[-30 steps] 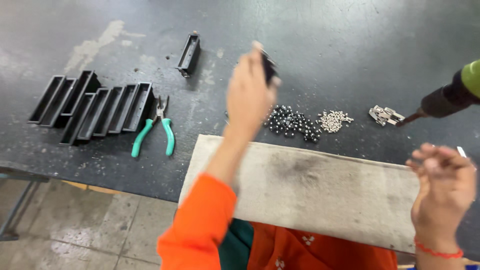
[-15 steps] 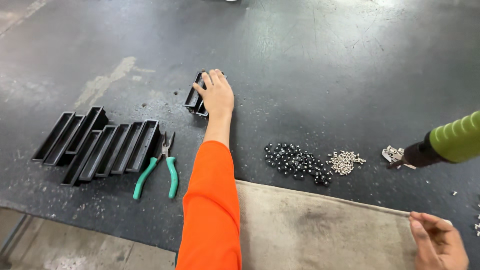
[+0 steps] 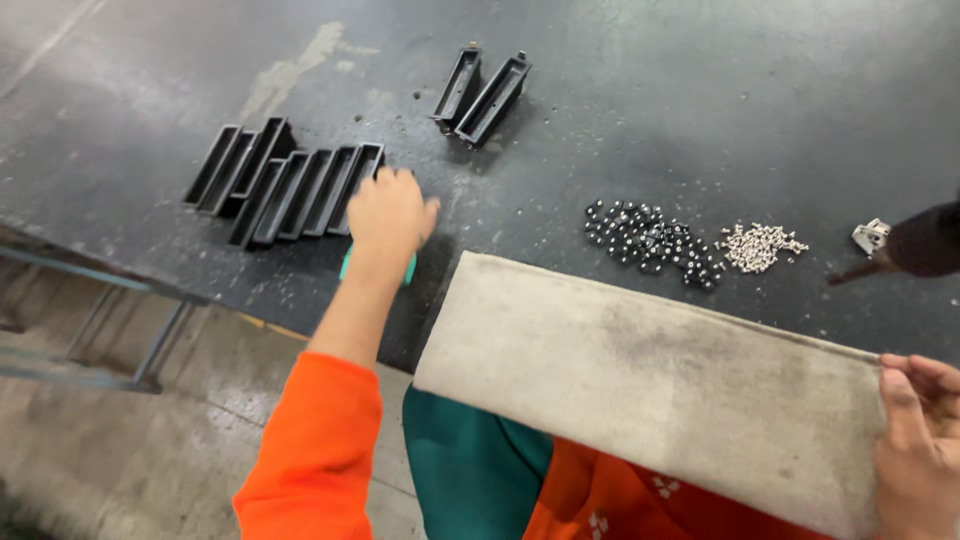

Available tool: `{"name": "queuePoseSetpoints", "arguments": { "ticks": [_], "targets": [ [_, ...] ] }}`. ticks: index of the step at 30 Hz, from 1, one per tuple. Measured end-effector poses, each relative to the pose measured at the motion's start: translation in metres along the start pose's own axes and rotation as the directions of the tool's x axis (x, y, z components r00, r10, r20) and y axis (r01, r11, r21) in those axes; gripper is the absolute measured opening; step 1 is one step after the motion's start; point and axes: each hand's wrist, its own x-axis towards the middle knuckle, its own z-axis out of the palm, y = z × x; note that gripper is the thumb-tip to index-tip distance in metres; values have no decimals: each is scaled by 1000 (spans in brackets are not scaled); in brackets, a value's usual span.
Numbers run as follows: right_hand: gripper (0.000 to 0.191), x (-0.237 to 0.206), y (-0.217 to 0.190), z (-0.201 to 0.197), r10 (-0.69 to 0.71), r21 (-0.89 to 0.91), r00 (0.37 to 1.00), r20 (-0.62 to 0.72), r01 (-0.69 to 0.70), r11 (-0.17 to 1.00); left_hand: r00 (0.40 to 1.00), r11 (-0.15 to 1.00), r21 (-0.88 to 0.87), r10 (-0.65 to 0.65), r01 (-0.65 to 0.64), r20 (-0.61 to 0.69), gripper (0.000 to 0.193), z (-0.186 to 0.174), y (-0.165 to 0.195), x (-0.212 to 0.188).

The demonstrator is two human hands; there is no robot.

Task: The person sits at a workbench and uses a green electric screwdriver to drive screws into black plastic housings, attaching small metal fittings. They pick screws from piles on the table, hold each housing steady with one hand while driving screws, and set finished housings aside with other completed units.

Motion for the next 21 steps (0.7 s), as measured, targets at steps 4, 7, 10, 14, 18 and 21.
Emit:
{"name": "queuePoseSetpoints", "arguments": {
  "ticks": [4,7,10,14,18,21],
  "targets": [
    [16,-2,-12,5,-26,76,1000,2,26,997,998,998,28,-60,61,-29,49,13,-1,-54],
    [16,-1,-14,6,-68,90,998,-19,69,994,975,996,2,-86,88,-207,46,24,-4,-73],
    [16,1,-12,4,-72,108,997,-24,74,991,936,994,12,-98,108,-337,42,36,-6,-81],
    [18,1,-6,-1,-77,177,997,-7,77,981,923,981,-159,-159,108,-352,35,43,-8,-95],
    [14,-1,-1,-3,-112,202,994,7,109,973,953,953,-275,-194,127,-234,33,25,-19,-103],
    [16,-1,4,-4,-95,221,995,6,92,971,936,867,-418,-337,270,-96,37,-2,-25,-100]
  ]
}}
